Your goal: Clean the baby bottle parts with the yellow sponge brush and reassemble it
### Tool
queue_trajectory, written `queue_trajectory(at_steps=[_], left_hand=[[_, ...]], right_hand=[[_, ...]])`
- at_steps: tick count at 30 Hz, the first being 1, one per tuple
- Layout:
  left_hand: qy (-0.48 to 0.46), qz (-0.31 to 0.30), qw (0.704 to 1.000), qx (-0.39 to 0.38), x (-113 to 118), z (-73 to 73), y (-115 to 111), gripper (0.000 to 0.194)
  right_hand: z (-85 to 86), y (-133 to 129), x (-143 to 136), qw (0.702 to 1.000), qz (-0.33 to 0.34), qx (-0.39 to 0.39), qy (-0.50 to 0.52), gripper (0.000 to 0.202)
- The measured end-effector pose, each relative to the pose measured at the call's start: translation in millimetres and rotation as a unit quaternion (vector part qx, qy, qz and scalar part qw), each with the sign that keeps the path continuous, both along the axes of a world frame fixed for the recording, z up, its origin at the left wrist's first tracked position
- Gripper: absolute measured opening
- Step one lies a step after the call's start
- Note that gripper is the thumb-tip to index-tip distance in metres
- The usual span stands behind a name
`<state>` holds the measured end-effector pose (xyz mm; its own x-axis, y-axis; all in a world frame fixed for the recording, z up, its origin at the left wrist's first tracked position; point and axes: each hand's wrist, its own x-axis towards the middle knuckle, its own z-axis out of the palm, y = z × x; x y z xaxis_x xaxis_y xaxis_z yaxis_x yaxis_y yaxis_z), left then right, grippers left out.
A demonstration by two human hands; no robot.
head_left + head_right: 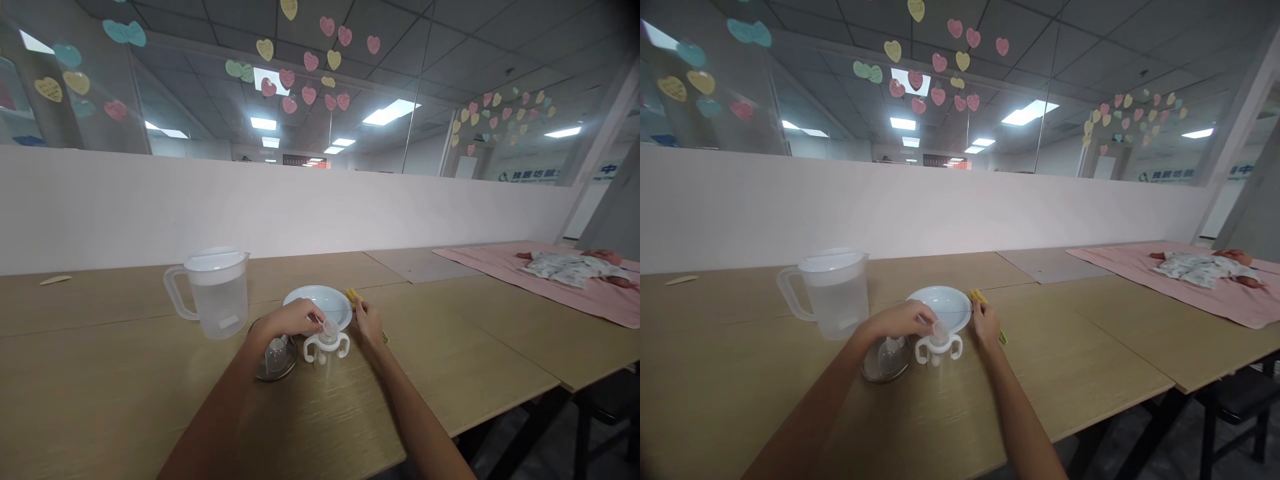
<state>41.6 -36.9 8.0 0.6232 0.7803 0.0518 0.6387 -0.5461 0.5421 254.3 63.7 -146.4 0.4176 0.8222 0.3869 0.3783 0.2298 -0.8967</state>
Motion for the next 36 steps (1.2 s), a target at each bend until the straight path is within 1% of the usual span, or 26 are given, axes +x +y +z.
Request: queue_trajectory(at_steps=[3, 5, 7, 9, 12, 16, 19, 22, 25, 27, 29, 33, 34, 36], left_hand=[[-0.004, 0.024, 1.0, 0.018, -7.4, -0.7, 4.7, 0.028], [0.041, 0.077, 0.995, 0.04, -15.8, -1.8, 9.9, 0.028], [0.119, 0.156, 0.979, 0.055, -26.3, -3.4, 15.3, 0.025], [0.186, 0.225, 0.955, 0.046, -37.2, -5.2, 20.1, 0.019], [0.235, 0.277, 0.932, 0.009, -50.3, -9.0, 26.2, 0.009], [0.264, 0.305, 0.914, -0.039, -54.5, -19.7, 33.8, 0.018], [0.266, 0.298, 0.915, -0.064, -49.5, -31.2, 38.2, 0.018], [0.26, 0.282, 0.922, -0.052, -44.1, -40.4, 41.3, 0.011], [0.256, 0.271, 0.928, -0.023, -42.2, -42.5, 43.2, 0.009], [0.257, 0.267, 0.929, -0.01, -43.9, -38.5, 42.8, 0.006], [0.258, 0.27, 0.928, 0.005, -48.1, -29.8, 39.7, 0.002], [0.242, 0.29, 0.923, 0.066, -59.9, -1.3, 23.6, 0.008], [0.23, 0.299, 0.921, 0.094, -61.2, 6.5, 18.1, 0.011], [0.155, 0.31, 0.917, 0.199, -58.7, 20.2, 7.6, 0.017]], right_hand=[[-0.1, 0.2, 0.5, 0.999, 0.013, -0.012, -0.042, 0.051], [-0.2, 0.2, 0.9, 0.999, 0.012, -0.015, -0.048, 0.052], [-0.4, 0.1, 1.2, 0.998, 0.009, -0.02, -0.052, 0.053], [-0.2, 0.1, 1.5, 0.998, 0.009, -0.028, -0.061, 0.053], [0.6, -0.2, 2.1, 0.996, 0.016, -0.036, -0.08, 0.055], [1.9, -1.7, 2.2, 0.995, 0.016, -0.039, -0.09, 0.055], [2.4, -2.9, 2.2, 0.994, 0.014, -0.039, -0.098, 0.054], [2.6, -3.3, 2.6, 0.994, 0.011, -0.039, -0.105, 0.054], [3.0, -3.5, 3.1, 0.993, 0.01, -0.035, -0.113, 0.056], [4.0, -4.4, 3.1, 0.992, 0.005, -0.025, -0.121, 0.057], [5.8, -6.2, 2.6, 0.992, -0.007, -0.011, -0.126, 0.058], [12.6, -12.5, -0.1, 0.991, -0.051, 0.017, -0.126, 0.059], [14.9, -14.6, -1.0, 0.99, -0.068, 0.025, -0.123, 0.058], [20.0, -19.2, -2.4, 0.987, -0.107, 0.047, -0.114, 0.055]])
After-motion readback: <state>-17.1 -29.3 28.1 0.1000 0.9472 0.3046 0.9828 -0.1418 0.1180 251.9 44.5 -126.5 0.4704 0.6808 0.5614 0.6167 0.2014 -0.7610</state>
